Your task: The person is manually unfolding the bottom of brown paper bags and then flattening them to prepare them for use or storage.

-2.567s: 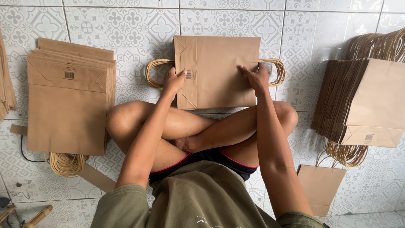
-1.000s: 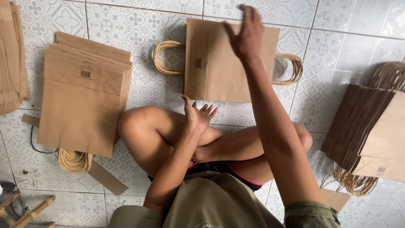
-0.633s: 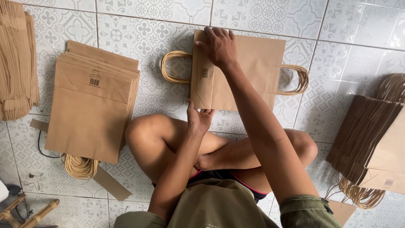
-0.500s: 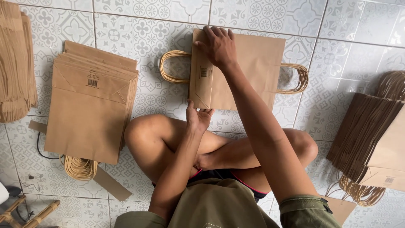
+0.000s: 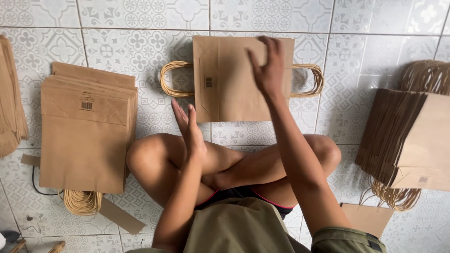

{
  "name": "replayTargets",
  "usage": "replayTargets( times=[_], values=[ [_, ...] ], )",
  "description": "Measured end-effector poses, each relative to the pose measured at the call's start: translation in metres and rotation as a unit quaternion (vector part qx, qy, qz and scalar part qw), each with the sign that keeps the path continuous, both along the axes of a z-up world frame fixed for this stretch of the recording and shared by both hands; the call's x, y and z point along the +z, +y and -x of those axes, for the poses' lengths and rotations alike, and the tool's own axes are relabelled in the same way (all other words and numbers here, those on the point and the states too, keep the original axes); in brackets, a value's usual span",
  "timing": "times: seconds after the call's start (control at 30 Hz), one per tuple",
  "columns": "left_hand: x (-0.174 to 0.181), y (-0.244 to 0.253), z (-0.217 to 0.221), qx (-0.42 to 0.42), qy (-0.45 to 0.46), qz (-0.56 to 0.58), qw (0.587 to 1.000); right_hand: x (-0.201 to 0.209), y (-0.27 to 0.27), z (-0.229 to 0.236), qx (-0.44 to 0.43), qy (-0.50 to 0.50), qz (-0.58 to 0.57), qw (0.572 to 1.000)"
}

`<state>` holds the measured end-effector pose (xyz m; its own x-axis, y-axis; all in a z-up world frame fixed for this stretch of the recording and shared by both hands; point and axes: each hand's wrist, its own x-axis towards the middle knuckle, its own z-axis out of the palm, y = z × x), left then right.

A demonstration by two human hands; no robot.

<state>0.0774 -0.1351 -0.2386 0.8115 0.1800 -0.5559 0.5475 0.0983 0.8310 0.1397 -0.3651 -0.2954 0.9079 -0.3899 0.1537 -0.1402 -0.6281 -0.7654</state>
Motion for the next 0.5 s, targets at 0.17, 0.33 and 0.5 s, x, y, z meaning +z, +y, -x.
replayTargets(
  times=[0.17, 0.33, 0.5],
  values=[
    [-0.081, 0.022, -0.061, -0.173, 0.019, -0.176, 0.969, -0.037, -0.071, 0.079, -0.138, 0.086, -0.007, 0.987],
    [-0.113, 0.026, -0.102, -0.291, 0.09, -0.312, 0.9, -0.047, -0.083, 0.107, -0.164, 0.201, -0.049, 0.964],
    [-0.124, 0.016, -0.114, -0.332, 0.146, -0.326, 0.873, -0.081, -0.083, 0.105, -0.137, 0.297, -0.038, 0.944]
  ],
)
